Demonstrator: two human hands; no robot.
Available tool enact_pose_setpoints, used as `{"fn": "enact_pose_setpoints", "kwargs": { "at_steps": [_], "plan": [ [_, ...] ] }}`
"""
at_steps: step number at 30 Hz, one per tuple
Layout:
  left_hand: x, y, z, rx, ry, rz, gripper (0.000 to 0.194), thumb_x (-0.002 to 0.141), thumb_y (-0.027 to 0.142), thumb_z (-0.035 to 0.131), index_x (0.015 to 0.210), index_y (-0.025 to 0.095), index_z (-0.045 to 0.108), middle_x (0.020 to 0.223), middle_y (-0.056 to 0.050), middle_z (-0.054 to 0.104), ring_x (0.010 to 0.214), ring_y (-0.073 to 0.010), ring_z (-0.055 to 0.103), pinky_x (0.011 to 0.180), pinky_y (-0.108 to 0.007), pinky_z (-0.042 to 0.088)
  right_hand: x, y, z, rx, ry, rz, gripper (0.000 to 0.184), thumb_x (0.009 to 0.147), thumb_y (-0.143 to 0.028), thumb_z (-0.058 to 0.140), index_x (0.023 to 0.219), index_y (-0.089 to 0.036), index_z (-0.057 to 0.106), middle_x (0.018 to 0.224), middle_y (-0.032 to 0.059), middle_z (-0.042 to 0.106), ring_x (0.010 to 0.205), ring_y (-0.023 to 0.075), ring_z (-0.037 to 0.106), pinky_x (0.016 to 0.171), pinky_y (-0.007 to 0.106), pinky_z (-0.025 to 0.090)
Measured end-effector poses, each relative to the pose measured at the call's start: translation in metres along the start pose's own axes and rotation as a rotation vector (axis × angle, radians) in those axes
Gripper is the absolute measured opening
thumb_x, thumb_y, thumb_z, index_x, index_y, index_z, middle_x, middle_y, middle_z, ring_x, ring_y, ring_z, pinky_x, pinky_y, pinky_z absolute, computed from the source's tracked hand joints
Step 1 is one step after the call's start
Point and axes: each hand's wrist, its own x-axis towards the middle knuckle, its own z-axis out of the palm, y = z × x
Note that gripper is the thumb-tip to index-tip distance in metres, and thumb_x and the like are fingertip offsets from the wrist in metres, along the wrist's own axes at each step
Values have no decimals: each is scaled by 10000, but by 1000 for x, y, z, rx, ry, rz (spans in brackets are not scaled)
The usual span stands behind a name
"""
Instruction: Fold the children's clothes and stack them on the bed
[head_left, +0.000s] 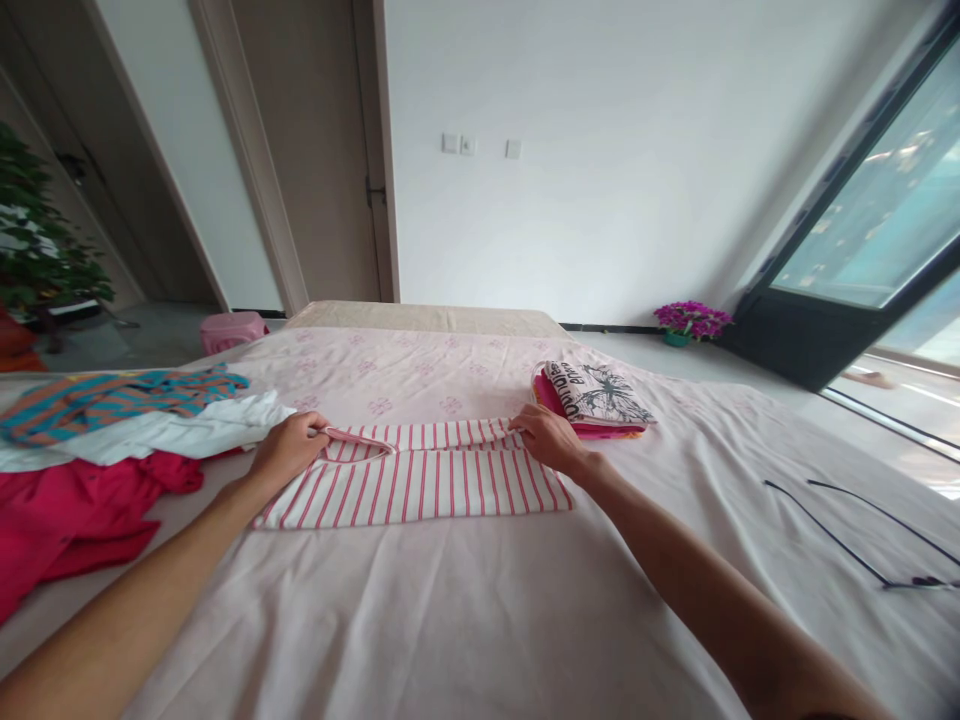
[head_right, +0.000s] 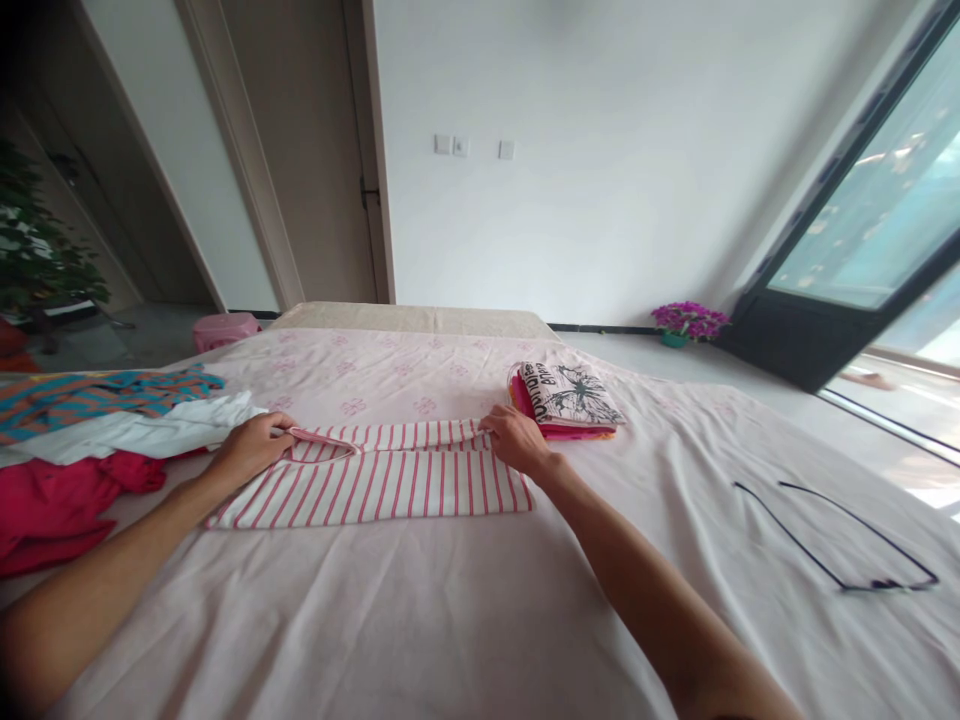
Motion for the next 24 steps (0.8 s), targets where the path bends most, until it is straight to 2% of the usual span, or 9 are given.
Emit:
{"fn": "enact_pose_setpoints", "kwargs": {
  "at_steps": [4, 8, 11, 13, 16, 18, 21, 24],
  "plan": [
    [3, 9, -1, 63, 13, -51, 275, 766, 307, 493, 946, 226, 684, 1009, -44, 735, 938, -241, 667, 754, -287, 454, -5, -5, -8, -16, 18, -33, 353, 833, -44, 471, 1004, -207, 733, 963, 60, 652, 915, 178, 575, 782, 256, 420],
    [12, 15, 1, 136, 48, -67, 267, 793, 259, 481, 950, 224, 693, 1008, -68, 728, 940, -252, 662, 760, -304, 458, -10, -7, -8, -33, -86, -109, 385, 797, -28, 473, 1000, -219, 739, 959, 56, 655, 904, 180, 575, 768, 259, 418],
    [16, 20, 4, 157, 57, -68, 248, 797, 221, 482, 933, 206, 689, 1030, -107, 697, 978, -271, 648, 776, -322, 461, -13, -7, -7, -42, -100, -85, 416, 800, -20, 455, 1037, -219, 732, 977, 59, 662, 924, 180, 579, 782, 262, 418],
    [12, 24, 3, 165, 71, -61, 264, 802, 209, 489, 992, 192, 670, 1092, -129, 657, 1009, -269, 636, 783, -322, 465, -16, -8, -8, -52, -83, -48, 438, 783, -9, 457, 1065, -214, 722, 1000, 61, 666, 948, 183, 578, 799, 264, 415],
    [-4, 33, -3, 212, 162, 21, 318, 845, 236, 470, 1129, 181, 602, 1191, -138, 588, 1040, -255, 614, 786, -321, 468, -24, -16, -15, -71, -35, 31, 468, 743, 10, 460, 1078, -208, 706, 1027, 61, 666, 987, 188, 573, 781, 258, 404],
    [-22, 38, -9, 247, 199, 136, 267, 882, 274, 450, 1089, 198, 601, 1137, -105, 600, 1013, -240, 608, 796, -316, 461, -32, -25, -19, -75, -31, 104, 400, 784, -22, 458, 1039, -210, 702, 1008, 60, 667, 949, 184, 582, 719, 252, 388],
    [-49, 42, -16, 292, 133, 275, 212, 905, 344, 459, 956, 229, 629, 1007, -59, 628, 938, -229, 599, 802, -317, 442, -45, -38, -21, -69, -78, 236, 257, 902, -181, 463, 1025, -210, 687, 994, 63, 671, 853, 178, 603, 640, 258, 352],
    [-67, 37, -20, 370, 63, 273, 224, 864, 414, 540, 935, 232, 649, 957, -68, 628, 913, -256, 585, 799, -347, 426, -52, -43, -18, -64, -98, 412, 303, 943, -351, 465, 1134, -200, 645, 1087, 91, 658, 916, 210, 623, 645, 272, 350]
  ]
}}
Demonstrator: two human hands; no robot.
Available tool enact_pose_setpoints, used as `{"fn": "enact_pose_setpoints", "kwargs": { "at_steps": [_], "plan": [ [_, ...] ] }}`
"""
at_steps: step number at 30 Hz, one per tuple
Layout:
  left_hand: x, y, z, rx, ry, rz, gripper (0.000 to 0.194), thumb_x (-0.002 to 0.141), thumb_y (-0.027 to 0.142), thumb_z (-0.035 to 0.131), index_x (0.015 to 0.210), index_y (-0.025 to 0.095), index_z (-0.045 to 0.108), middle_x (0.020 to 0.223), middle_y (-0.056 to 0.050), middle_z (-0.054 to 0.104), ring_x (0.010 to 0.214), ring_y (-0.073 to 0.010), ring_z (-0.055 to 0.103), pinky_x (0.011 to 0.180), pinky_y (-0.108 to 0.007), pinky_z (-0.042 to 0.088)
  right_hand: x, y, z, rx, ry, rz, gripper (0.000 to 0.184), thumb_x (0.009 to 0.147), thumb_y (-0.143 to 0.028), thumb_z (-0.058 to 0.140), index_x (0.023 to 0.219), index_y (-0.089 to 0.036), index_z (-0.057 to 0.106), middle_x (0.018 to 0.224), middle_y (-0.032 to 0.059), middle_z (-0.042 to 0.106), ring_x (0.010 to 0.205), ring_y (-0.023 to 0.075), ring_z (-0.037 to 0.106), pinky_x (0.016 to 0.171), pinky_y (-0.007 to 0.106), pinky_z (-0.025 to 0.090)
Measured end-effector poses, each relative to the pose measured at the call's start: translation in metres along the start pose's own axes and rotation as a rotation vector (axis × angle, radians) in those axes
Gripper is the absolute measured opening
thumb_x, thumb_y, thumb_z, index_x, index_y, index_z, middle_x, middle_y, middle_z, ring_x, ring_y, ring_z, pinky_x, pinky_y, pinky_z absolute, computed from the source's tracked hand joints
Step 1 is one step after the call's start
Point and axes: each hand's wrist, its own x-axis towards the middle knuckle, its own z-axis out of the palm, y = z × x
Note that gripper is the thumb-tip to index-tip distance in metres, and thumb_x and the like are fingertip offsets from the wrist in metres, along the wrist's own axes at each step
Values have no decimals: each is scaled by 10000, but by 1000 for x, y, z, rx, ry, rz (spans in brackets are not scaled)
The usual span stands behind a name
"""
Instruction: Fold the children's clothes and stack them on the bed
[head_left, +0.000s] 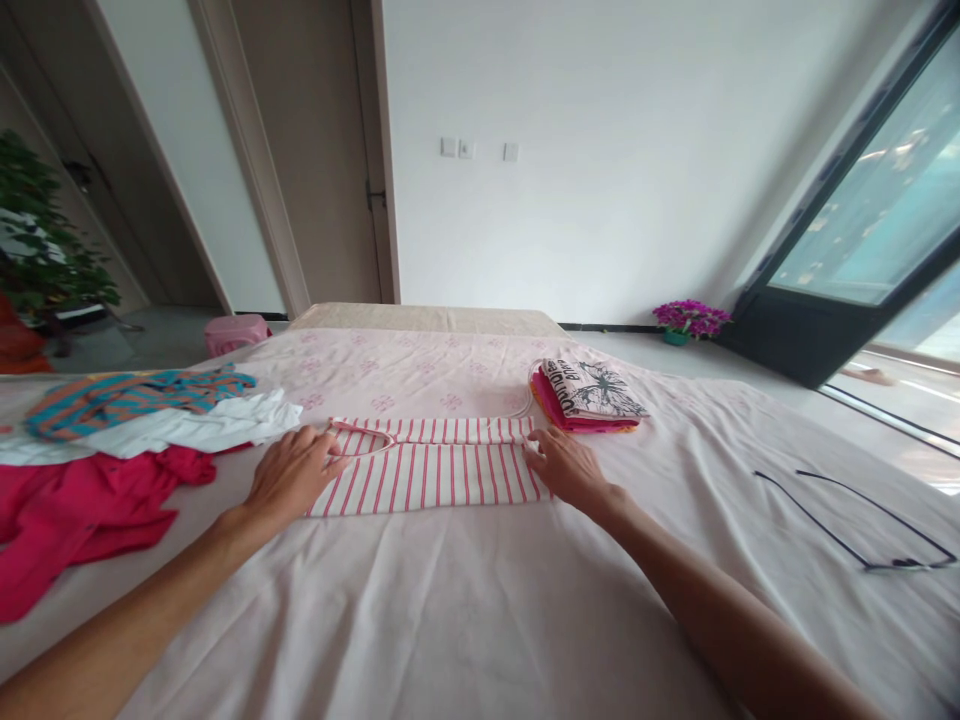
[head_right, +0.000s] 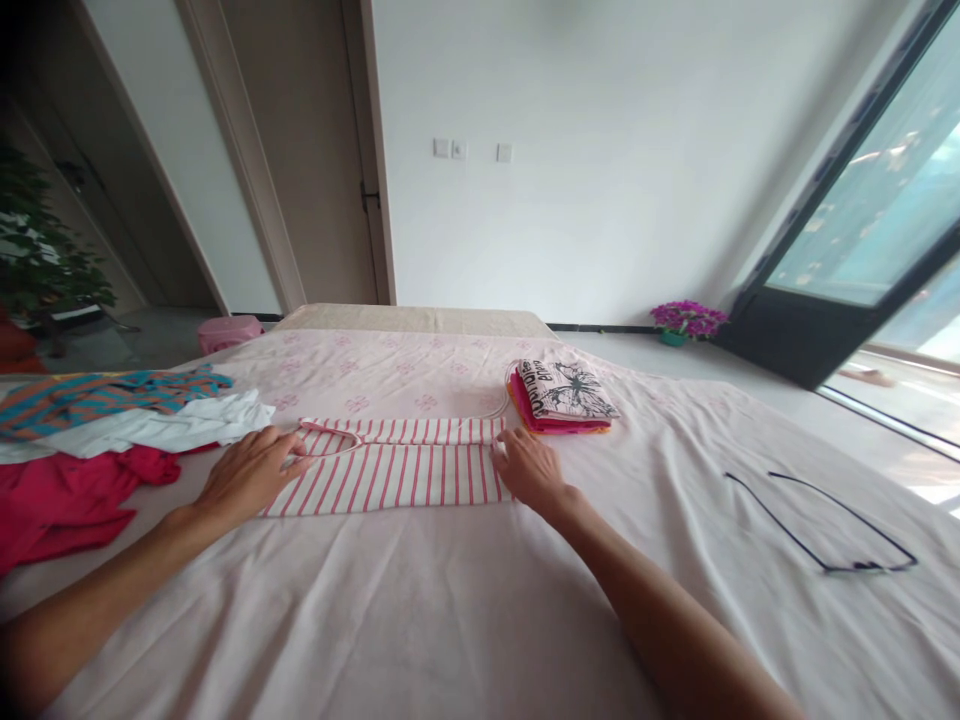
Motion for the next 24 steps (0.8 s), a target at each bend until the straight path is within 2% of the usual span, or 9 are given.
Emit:
{"fn": "enact_pose_setpoints", "kwargs": {
  "at_steps": [3, 7, 9, 12, 14, 16, 18, 20, 24],
  "plan": [
    [-6, -10, 2, -31, -36, -43, 234, 814, 448, 595, 882, 231, 650, 895, -67, 632, 884, -262, 587, 804, -356, 426, 3, 3, 2, 26, -42, 123, 353, 904, -441, 520, 1140, -205, 634, 1163, 104, 634, 1008, 241, 610, 671, 279, 358],
    [-3, -25, 5, -320, -51, 10, 210, 804, 430, 576, 799, 224, 617, 866, -42, 659, 859, -229, 616, 815, -325, 455, 10, 8, 1, 56, -60, 149, 220, 854, -405, 574, 893, -209, 665, 1040, 67, 655, 898, 200, 610, 639, 265, 338],
    [-2, -28, 6, -527, -56, 9, 258, 825, 473, 550, 851, 219, 591, 913, -37, 678, 890, -217, 638, 831, -310, 477, 11, 9, 2, 86, -31, 130, 186, 855, -365, 556, 862, -209, 657, 997, 54, 664, 871, 183, 605, 626, 257, 329],
    [-3, -29, 9, -750, -101, -76, 401, 809, 551, 561, 1022, 212, 565, 1123, -76, 675, 1074, -262, 643, 922, -352, 488, 11, 12, 4, 137, -12, 150, 250, 848, -405, 560, 989, -218, 649, 1022, 56, 680, 876, 190, 610, 623, 252, 328],
    [-3, -28, 13, -803, -159, -152, 538, 770, 589, 589, 1147, 208, 542, 1296, -112, 612, 1210, -317, 588, 986, -407, 471, 12, 14, 6, 153, -48, 180, 327, 821, -472, 591, 1018, -217, 647, 987, 66, 689, 839, 202, 611, 609, 255, 325],
    [-2, -27, 15, -809, -214, -209, 637, 730, 629, 605, 1200, 204, 537, 1378, -130, 563, 1262, -352, 549, 1024, -447, 452, 14, 15, 6, 170, -99, 190, 312, 801, -491, 609, 925, -209, 656, 868, 53, 685, 750, 193, 596, 580, 255, 314],
    [-2, -28, 15, -816, -233, -223, 661, 718, 655, 599, 1198, 203, 558, 1384, -138, 562, 1267, -356, 544, 1046, -464, 438, 16, 17, 6, 231, -111, 174, 278, 808, -472, 597, 816, -197, 642, 756, 28, 658, 675, 170, 569, 553, 249, 307],
    [-4, -29, 14, -849, -237, -185, 647, 745, 652, 578, 1217, 210, 566, 1401, -138, 551, 1279, -333, 537, 1059, -450, 433, 16, 16, 7, 346, -68, 144, 293, 834, -464, 560, 780, -184, 628, 728, 18, 642, 667, 161, 562, 544, 240, 323],
    [-10, -34, 14, -870, -270, -120, 619, 761, 592, 597, 1235, 195, 578, 1417, -142, 540, 1321, -300, 503, 1112, -406, 379, 10, 13, 11, 596, -16, 162, 282, 837, -387, 565, 970, -156, 658, 876, 49, 683, 781, 183, 611, 620, 243, 427]
  ]
}}
